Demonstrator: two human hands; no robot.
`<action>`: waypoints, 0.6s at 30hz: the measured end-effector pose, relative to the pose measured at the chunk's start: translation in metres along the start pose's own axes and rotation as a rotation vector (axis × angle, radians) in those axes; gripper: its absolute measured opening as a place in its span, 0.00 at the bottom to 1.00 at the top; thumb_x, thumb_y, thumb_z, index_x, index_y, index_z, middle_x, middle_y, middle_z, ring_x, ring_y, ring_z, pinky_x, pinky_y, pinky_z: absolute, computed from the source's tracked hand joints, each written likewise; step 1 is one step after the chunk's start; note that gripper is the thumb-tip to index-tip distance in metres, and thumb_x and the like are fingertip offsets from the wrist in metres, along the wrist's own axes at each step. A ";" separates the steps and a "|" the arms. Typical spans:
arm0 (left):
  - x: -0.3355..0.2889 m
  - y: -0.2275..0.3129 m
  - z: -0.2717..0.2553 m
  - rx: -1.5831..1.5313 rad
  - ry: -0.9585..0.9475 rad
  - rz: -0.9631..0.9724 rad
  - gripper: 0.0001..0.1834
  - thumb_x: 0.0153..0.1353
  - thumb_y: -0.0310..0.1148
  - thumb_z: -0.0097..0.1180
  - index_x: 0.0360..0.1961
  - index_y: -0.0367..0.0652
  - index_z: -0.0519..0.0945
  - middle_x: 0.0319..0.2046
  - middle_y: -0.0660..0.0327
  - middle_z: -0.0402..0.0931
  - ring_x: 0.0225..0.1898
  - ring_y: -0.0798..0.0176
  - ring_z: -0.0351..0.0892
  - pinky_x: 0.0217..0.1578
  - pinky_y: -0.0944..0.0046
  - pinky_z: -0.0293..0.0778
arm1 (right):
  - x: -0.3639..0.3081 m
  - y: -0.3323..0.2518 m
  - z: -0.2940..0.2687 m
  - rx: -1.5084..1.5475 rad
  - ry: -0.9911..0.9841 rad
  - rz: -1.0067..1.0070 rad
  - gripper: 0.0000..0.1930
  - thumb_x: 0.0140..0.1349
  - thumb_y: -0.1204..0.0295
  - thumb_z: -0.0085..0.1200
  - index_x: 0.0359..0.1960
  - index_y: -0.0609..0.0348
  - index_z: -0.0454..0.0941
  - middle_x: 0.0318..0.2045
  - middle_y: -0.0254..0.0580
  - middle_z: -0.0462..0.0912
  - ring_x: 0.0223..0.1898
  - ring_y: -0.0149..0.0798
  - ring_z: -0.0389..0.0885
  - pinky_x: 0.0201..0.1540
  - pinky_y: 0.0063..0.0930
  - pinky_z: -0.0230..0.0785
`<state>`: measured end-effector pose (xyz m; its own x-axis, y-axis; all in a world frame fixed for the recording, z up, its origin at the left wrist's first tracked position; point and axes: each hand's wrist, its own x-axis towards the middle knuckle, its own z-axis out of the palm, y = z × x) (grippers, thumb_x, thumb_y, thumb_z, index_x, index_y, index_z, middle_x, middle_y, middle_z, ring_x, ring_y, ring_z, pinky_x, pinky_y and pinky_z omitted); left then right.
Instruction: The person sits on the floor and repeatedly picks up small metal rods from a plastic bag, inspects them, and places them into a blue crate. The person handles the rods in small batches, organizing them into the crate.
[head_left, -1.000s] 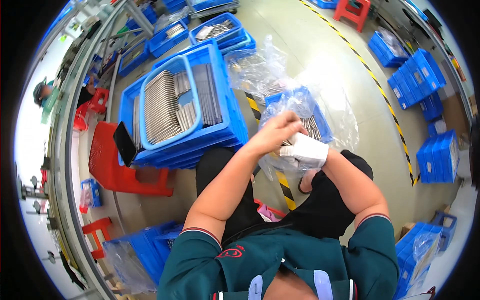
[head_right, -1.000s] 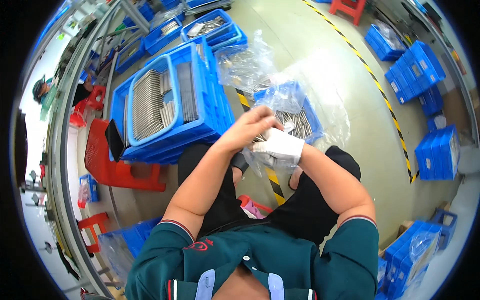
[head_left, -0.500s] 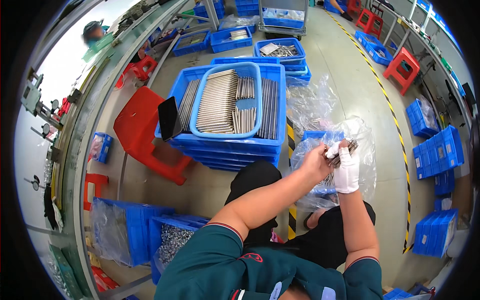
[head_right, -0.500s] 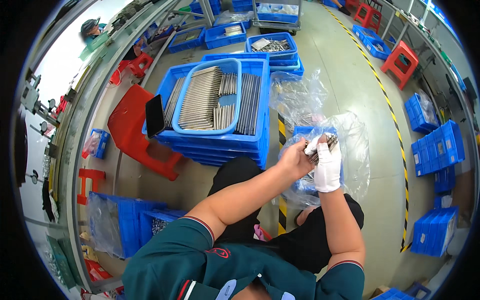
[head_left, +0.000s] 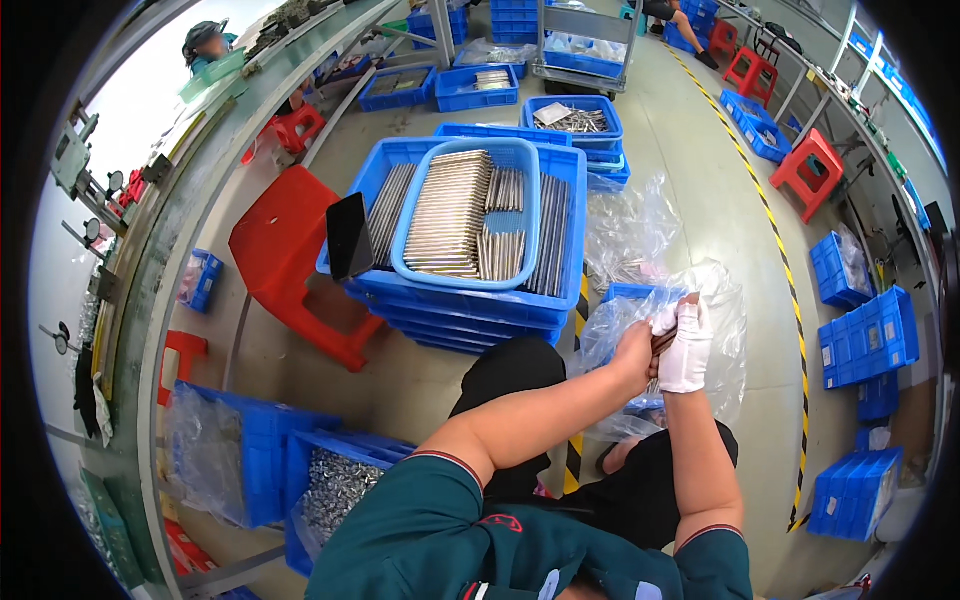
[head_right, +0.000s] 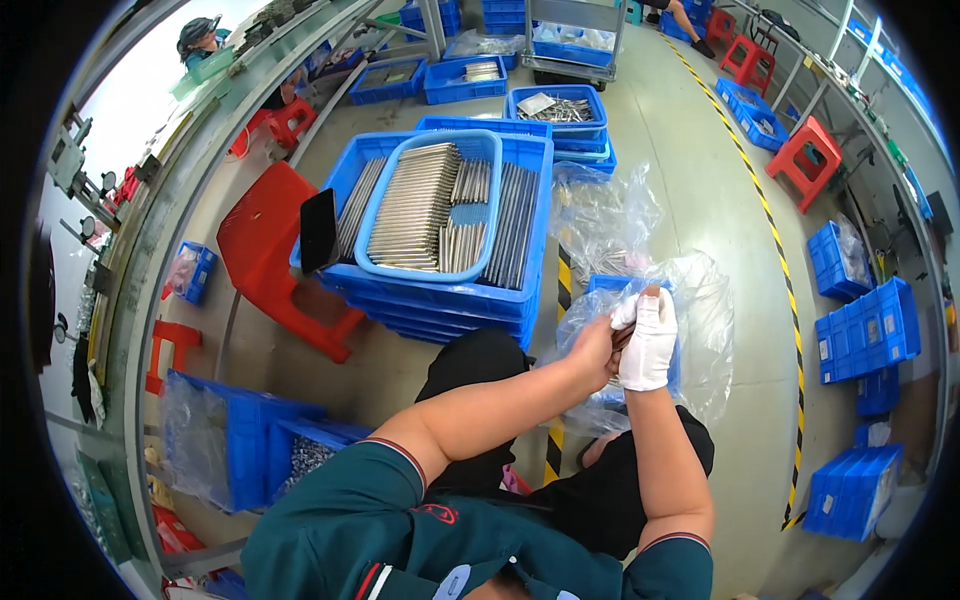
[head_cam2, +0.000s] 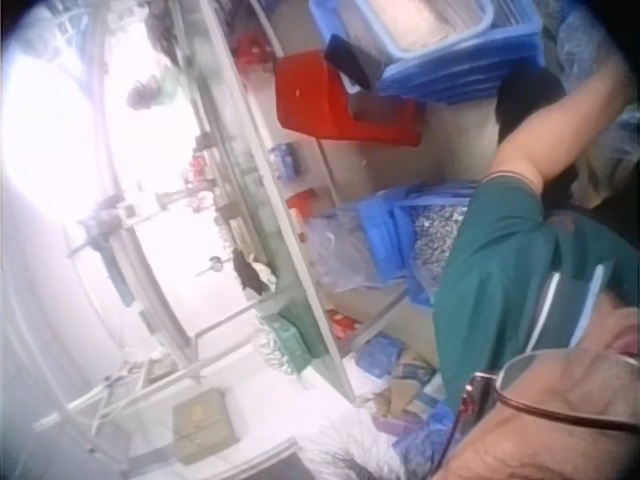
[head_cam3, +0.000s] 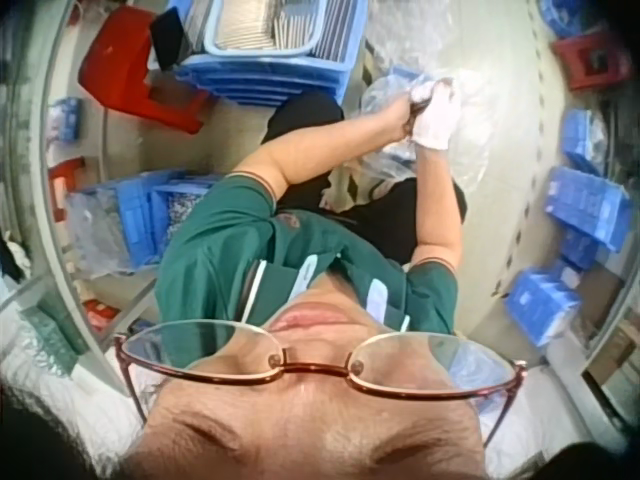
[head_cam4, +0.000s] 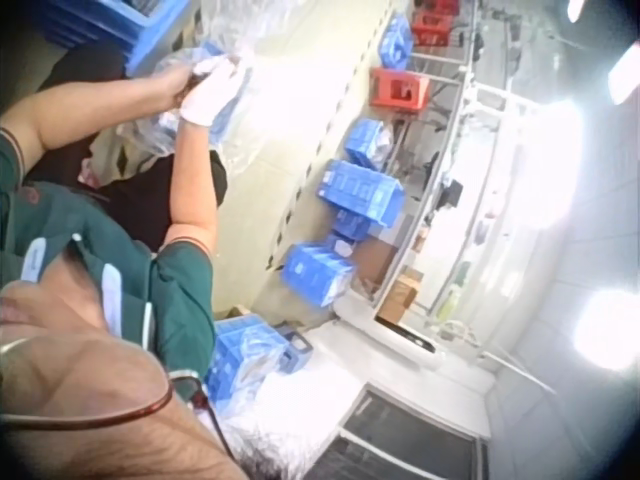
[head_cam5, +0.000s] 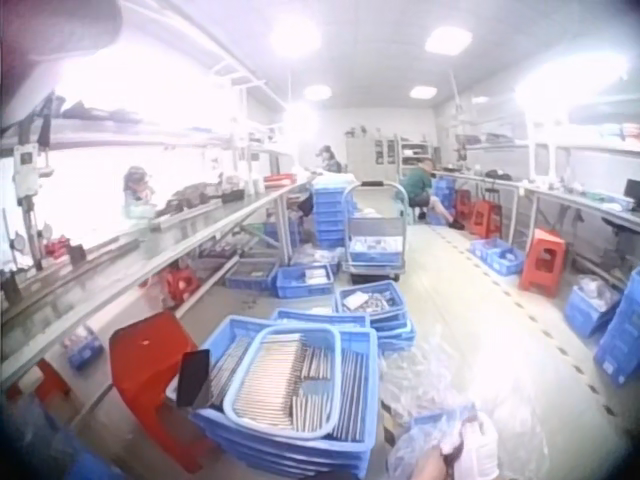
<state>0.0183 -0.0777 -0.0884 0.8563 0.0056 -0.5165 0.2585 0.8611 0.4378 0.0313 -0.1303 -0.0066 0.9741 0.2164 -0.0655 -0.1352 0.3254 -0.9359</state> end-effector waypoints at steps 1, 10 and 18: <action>-0.005 0.003 0.004 0.070 0.053 0.037 0.13 0.67 0.43 0.40 0.36 0.49 0.74 0.27 0.65 0.76 0.17 0.70 0.67 0.15 0.71 0.57 | -0.001 -0.001 0.000 -0.047 0.004 -0.029 0.17 0.67 0.56 0.46 0.27 0.55 0.68 0.19 0.30 0.69 0.20 0.25 0.66 0.25 0.21 0.62; -0.029 0.059 0.017 1.243 0.257 0.815 0.17 0.65 0.42 0.45 0.34 0.36 0.69 0.26 0.43 0.74 0.30 0.38 0.74 0.33 0.47 0.68 | 0.005 0.001 -0.037 -0.401 -0.087 0.202 0.14 0.67 0.59 0.44 0.31 0.56 0.74 0.22 0.35 0.75 0.17 0.25 0.70 0.18 0.19 0.61; -0.050 0.081 0.006 1.556 -0.039 0.714 0.16 0.63 0.42 0.47 0.34 0.38 0.71 0.27 0.42 0.76 0.35 0.39 0.75 0.36 0.46 0.69 | -0.018 -0.013 -0.043 -0.031 -0.686 0.777 0.18 0.64 0.56 0.47 0.34 0.62 0.74 0.19 0.44 0.77 0.14 0.31 0.71 0.14 0.19 0.60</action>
<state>-0.0009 -0.0118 -0.0224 0.9899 0.1082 0.0915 -0.0127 -0.5756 0.8176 0.0231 -0.1777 -0.0084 0.3066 0.8371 -0.4531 -0.6680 -0.1499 -0.7289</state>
